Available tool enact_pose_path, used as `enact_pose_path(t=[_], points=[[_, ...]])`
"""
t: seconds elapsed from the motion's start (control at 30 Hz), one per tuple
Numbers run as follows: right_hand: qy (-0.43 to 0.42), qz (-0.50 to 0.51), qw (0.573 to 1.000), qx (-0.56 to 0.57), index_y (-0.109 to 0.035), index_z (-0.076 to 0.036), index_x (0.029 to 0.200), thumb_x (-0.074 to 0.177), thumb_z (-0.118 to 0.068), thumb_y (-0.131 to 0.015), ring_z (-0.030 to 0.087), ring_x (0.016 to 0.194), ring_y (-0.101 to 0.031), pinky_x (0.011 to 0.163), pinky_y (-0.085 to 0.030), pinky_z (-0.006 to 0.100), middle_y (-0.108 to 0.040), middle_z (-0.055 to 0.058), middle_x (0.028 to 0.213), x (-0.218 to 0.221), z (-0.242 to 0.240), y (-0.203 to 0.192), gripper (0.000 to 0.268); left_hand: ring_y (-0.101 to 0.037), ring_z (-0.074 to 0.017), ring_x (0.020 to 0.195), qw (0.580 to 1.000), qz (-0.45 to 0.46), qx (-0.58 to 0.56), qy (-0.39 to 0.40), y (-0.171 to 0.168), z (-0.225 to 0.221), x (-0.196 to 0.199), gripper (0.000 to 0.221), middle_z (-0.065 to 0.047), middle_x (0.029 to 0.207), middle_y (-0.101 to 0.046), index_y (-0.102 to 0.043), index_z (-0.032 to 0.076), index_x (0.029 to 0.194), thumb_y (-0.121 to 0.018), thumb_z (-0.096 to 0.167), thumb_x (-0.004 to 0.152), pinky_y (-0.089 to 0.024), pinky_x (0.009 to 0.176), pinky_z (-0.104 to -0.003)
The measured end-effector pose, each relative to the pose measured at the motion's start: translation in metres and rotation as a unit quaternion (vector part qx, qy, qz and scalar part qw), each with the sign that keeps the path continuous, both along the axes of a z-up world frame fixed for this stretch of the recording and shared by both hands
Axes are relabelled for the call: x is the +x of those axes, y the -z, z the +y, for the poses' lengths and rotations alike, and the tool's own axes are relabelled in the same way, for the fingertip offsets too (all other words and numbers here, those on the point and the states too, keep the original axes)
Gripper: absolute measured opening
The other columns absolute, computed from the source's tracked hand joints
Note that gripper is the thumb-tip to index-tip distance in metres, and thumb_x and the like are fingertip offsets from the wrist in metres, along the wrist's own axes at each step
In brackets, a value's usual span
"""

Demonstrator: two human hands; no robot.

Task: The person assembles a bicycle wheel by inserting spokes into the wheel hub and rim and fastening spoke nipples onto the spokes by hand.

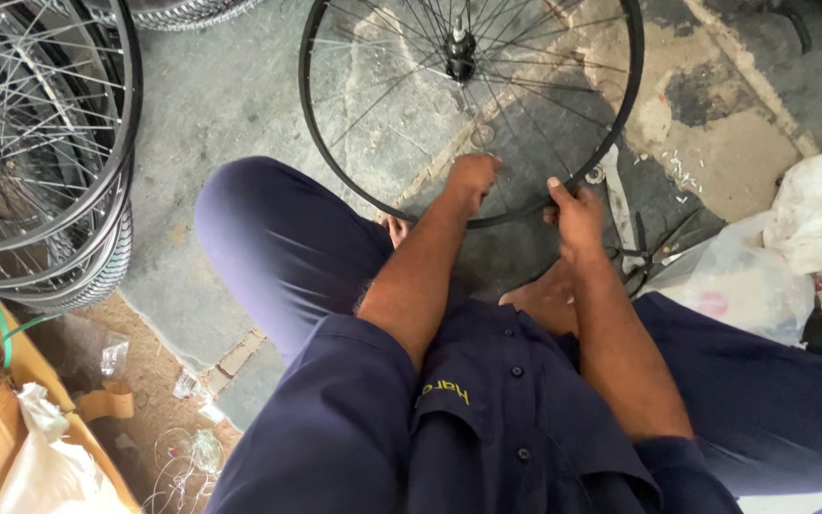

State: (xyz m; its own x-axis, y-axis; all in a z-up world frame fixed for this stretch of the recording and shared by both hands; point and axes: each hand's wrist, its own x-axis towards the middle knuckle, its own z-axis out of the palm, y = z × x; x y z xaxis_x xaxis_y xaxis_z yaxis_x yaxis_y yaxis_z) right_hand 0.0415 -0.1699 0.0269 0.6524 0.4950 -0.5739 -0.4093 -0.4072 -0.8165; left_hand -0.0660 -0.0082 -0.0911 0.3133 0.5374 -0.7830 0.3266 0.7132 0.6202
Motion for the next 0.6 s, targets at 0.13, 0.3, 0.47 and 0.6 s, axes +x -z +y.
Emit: enact_pose_path(t=[0.13,0.3,0.47,0.6], points=[[-0.003,0.02,0.999,0.026,-0.07,-0.003,0.1,0.093,-0.024,-0.077,0.012,0.064,-0.059,0.059,-0.05,0.026,-0.067,0.002,0.081,0.003,-0.007,0.002,0.023,-0.065,-0.0162,0.073,0.982,-0.035,0.152,0.104,-0.011,-0.035,-0.009,0.018,-0.007,0.085,-0.071,-0.069,0.006,0.093,-0.072,0.023,0.087,-0.051,0.066,-0.033],[-0.026,-0.019,0.999,0.025,-0.069,0.0,0.096,0.09,-0.019,-0.081,0.012,0.068,-0.063,0.06,-0.051,0.026,-0.07,0.003,0.083,0.002,-0.008,0.009,0.023,-0.062,-0.0273,0.087,0.953,-0.289,0.019,-0.093,-0.054,-0.043,0.011,0.026,-0.012,0.094,-0.066,-0.061,0.001,0.106,-0.071,0.022,0.095,-0.051,0.079,-0.042],[-0.041,-0.006,0.999,0.01,-0.068,0.0,0.099,0.088,-0.015,-0.084,0.014,0.069,-0.06,0.062,-0.049,0.027,-0.068,0.006,0.084,-0.001,-0.011,0.003,0.026,-0.073,-0.034,0.095,0.958,-0.049,0.28,0.029,-0.07,-0.058,0.019,0.029,-0.016,0.097,-0.074,-0.068,0.001,0.106,-0.07,0.023,0.087,-0.056,0.085,-0.044],[-0.02,0.04,0.997,0.063,-0.07,-0.002,0.104,0.085,-0.01,-0.081,0.012,0.077,-0.065,0.07,-0.054,0.025,-0.073,0.003,0.093,0.001,-0.011,0.005,0.024,-0.068,-0.0444,0.101,0.812,0.182,0.512,0.214,-0.031,-0.052,-0.006,0.037,-0.027,0.104,-0.07,-0.069,0.0,0.099,-0.076,0.033,0.084,-0.052,0.089,-0.049]])
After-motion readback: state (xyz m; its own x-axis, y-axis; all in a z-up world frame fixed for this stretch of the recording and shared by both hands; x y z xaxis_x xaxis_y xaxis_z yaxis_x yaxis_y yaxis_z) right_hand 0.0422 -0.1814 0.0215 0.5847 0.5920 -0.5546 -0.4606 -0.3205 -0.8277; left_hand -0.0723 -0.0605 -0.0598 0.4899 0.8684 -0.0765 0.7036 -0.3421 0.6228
